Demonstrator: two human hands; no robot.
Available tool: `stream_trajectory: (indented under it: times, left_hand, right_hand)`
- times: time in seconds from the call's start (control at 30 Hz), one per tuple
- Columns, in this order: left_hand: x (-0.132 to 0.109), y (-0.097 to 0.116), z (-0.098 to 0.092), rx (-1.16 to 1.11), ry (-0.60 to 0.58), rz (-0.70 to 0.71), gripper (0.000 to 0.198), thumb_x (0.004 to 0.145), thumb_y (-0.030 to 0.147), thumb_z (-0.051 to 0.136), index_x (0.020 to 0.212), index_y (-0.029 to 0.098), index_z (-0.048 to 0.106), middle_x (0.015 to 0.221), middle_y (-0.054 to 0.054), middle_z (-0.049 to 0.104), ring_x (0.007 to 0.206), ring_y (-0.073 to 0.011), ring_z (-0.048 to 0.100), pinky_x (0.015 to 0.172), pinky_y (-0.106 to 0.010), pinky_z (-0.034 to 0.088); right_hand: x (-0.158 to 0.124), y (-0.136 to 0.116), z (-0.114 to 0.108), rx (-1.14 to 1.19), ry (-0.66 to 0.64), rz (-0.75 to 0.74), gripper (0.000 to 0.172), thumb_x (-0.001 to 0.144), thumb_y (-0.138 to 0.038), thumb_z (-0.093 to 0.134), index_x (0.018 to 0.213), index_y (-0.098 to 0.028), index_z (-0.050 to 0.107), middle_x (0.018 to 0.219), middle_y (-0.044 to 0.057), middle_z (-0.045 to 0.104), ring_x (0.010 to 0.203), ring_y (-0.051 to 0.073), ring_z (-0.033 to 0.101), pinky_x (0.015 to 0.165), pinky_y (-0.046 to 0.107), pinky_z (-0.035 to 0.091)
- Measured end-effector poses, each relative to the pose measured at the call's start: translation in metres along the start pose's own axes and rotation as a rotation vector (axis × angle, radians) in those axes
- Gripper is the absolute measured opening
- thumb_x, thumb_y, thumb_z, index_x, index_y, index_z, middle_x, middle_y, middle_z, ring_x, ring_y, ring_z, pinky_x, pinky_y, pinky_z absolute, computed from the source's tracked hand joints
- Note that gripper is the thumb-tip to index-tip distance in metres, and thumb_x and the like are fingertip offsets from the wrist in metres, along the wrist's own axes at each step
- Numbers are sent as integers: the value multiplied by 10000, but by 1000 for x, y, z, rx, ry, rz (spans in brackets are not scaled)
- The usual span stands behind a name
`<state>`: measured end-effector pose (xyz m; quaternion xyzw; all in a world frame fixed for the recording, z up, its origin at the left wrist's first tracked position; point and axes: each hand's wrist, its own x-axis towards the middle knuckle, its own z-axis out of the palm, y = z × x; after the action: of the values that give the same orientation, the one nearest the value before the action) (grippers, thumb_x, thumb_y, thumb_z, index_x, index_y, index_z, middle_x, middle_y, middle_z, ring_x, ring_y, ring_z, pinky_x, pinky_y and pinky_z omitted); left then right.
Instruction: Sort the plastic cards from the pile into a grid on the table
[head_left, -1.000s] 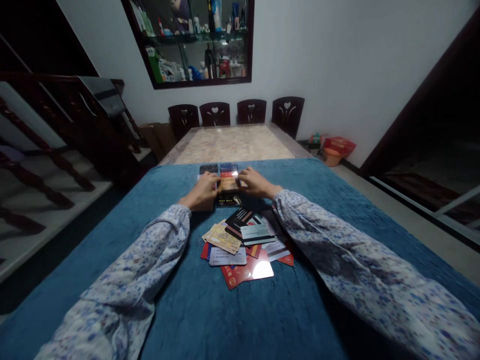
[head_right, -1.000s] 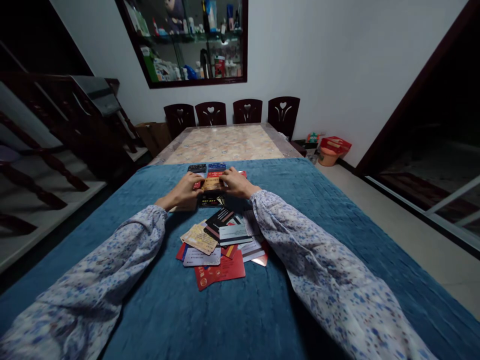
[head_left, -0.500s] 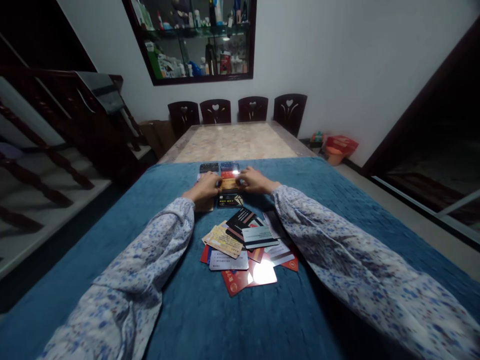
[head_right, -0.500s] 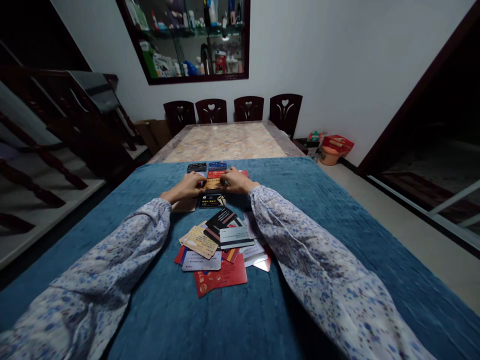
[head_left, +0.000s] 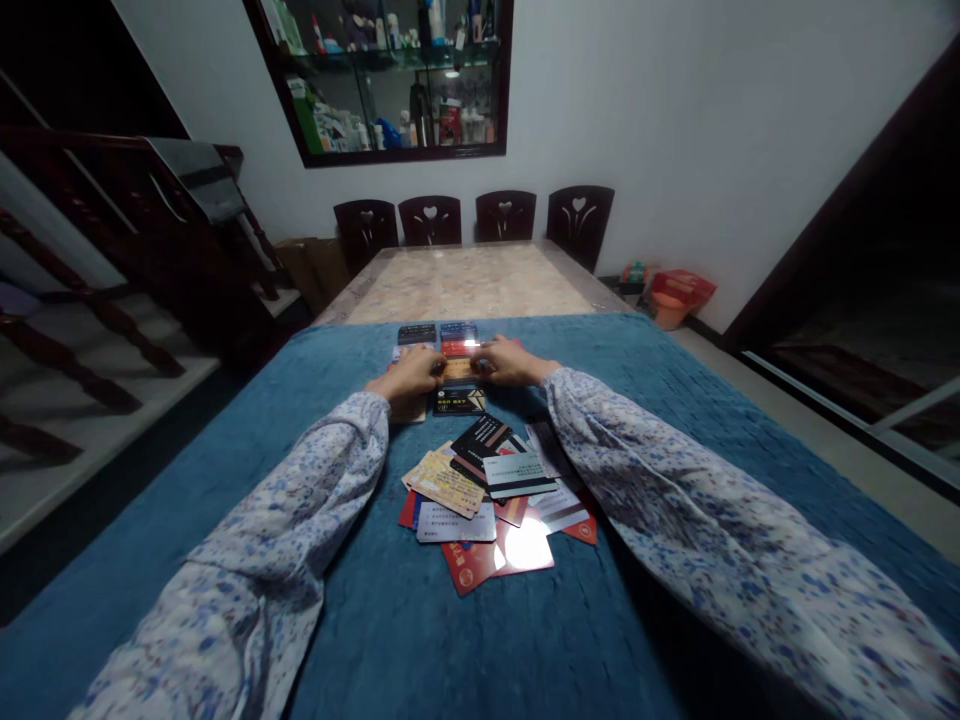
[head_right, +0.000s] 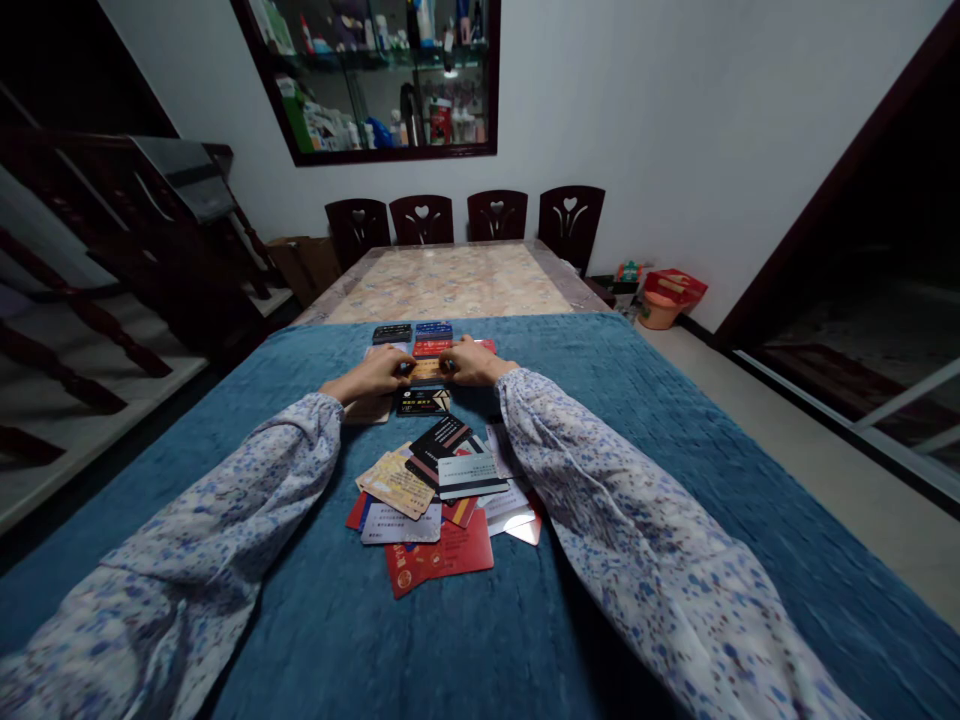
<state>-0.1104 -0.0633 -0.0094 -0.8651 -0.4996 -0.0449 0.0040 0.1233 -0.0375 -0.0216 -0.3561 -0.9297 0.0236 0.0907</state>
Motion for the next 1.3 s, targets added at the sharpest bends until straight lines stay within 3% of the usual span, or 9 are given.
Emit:
stream_trajectory:
  times: [0.7,0.93,1.13,1.3]
  left_hand:
    - [3,3,-3,9,-50,-17,317,768,283,620,1051,206,739,1078,-97,734,1111,-325,557,959,-410,442]
    - [-1,7,-7,12,-40,-7,254,753,275,627,972,208,736,1028,-107,721,1097,-330,529,948,-434,444]
    - [-7,10,-9,-32,26,-18,252,797,314,620,999,199,717,1086,-115,705,1144,-339,516,956,-455,438]
    - [-12,16,-12,-43,119,-16,300,851,291,582,1093,174,715,1196,-149,683,1208,-359,497,995,-520,418]
  right_hand:
    - [3,-8,-7,-52,-84,58,201,855,-170,620,1007,-156,750,1042,111,763,963,235,646,959,329,345]
    - [-1,-7,-10,-87,-87,21,212,893,-246,616,1029,-157,751,1076,124,752,942,234,623,974,349,334]
    - [-11,0,-14,-108,-30,33,409,891,-325,635,1255,-149,698,1179,151,718,1014,267,585,926,350,360]
    - [-28,4,-25,-99,10,52,390,901,-265,622,1270,-179,711,1152,147,718,1025,279,552,849,337,357]
